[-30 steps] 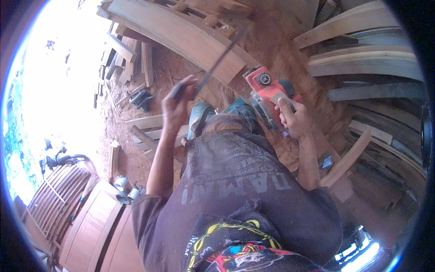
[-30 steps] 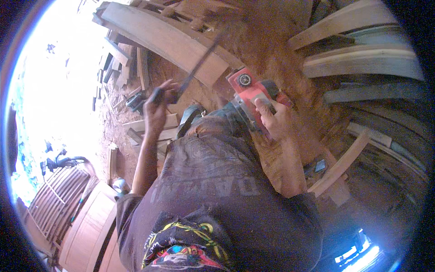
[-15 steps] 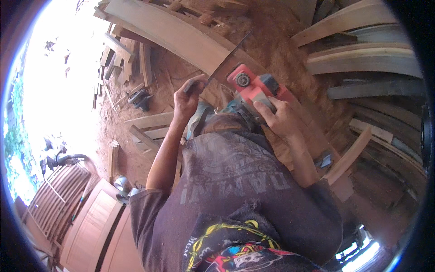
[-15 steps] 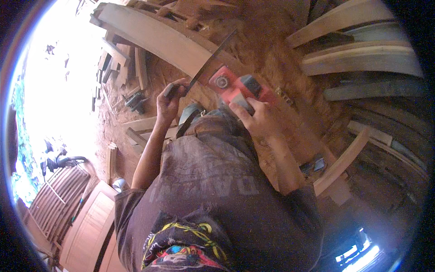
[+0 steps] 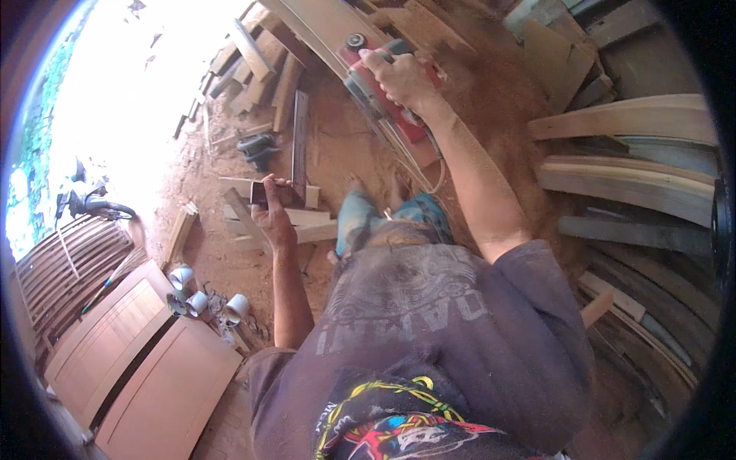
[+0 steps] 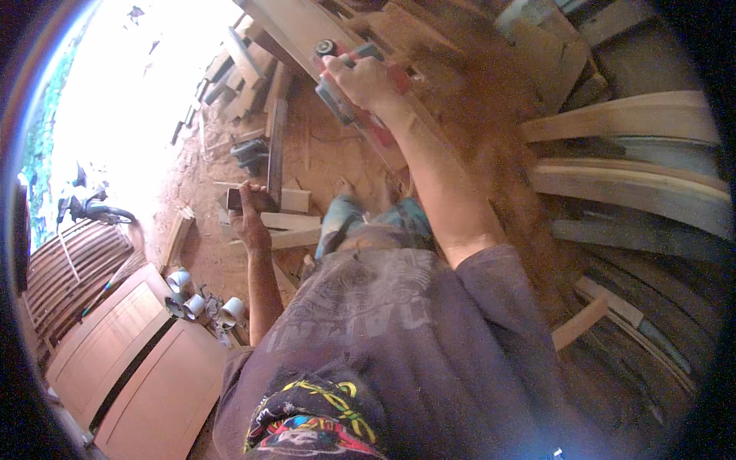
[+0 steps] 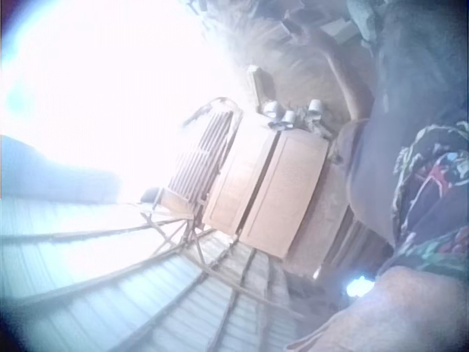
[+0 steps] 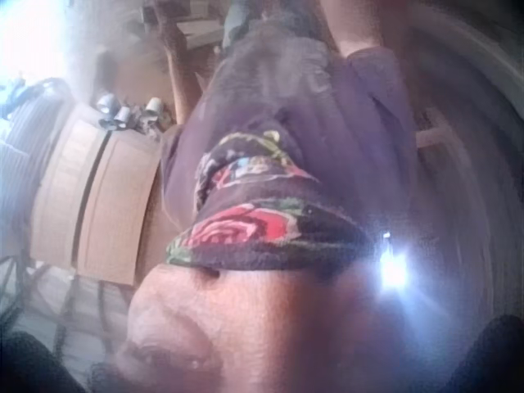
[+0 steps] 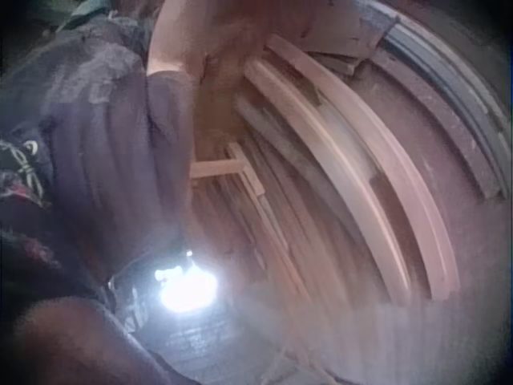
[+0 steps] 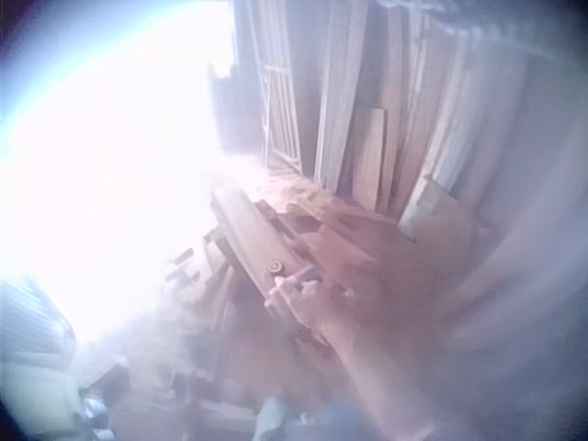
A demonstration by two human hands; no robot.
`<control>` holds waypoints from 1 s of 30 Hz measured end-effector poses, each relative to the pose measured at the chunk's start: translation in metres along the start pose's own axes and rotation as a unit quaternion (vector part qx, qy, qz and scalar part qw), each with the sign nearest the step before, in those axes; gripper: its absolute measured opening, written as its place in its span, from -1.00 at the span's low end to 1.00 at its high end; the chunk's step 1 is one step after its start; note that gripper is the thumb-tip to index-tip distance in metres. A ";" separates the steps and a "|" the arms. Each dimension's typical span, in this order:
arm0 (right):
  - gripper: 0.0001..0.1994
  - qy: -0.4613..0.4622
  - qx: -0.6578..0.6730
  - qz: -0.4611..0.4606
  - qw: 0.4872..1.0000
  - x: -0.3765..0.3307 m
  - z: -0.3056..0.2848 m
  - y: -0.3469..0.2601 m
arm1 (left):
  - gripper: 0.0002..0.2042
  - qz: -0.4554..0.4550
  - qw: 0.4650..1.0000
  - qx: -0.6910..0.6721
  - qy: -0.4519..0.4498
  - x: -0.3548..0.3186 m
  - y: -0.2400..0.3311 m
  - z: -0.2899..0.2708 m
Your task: The person uses a handheld electric sander to smooth the surface of a long wooden plank. They repeatedly move the sander along the plank, pause to inspect the surface, and flip the plank to work on different sides.
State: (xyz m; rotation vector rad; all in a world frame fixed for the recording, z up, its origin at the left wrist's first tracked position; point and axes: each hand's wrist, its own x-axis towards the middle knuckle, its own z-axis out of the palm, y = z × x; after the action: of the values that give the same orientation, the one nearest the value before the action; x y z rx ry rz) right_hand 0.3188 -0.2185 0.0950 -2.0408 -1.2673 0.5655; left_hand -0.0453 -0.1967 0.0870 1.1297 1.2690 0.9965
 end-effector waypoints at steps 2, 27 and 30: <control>-0.56 0.053 -0.056 -0.110 0.991 -0.003 0.014 0.011 | -0.75 -0.013 0.998 0.004 0.057 0.019 0.003 -0.001; -0.57 0.228 0.251 0.498 0.798 -0.390 -0.047 -0.036 | 0.31 0.450 0.319 0.629 -0.548 0.180 0.005 0.307; -0.58 0.216 0.228 0.504 0.805 -0.391 -0.051 -0.038 | 0.28 0.420 0.409 0.597 -0.548 0.114 0.008 0.320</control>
State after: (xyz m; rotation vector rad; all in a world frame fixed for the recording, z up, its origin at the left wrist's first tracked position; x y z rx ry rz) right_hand 0.1579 -0.5736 0.1645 -2.0952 0.3071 0.7019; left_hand 0.2817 -0.1075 0.0627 2.9769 -0.0989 -0.5384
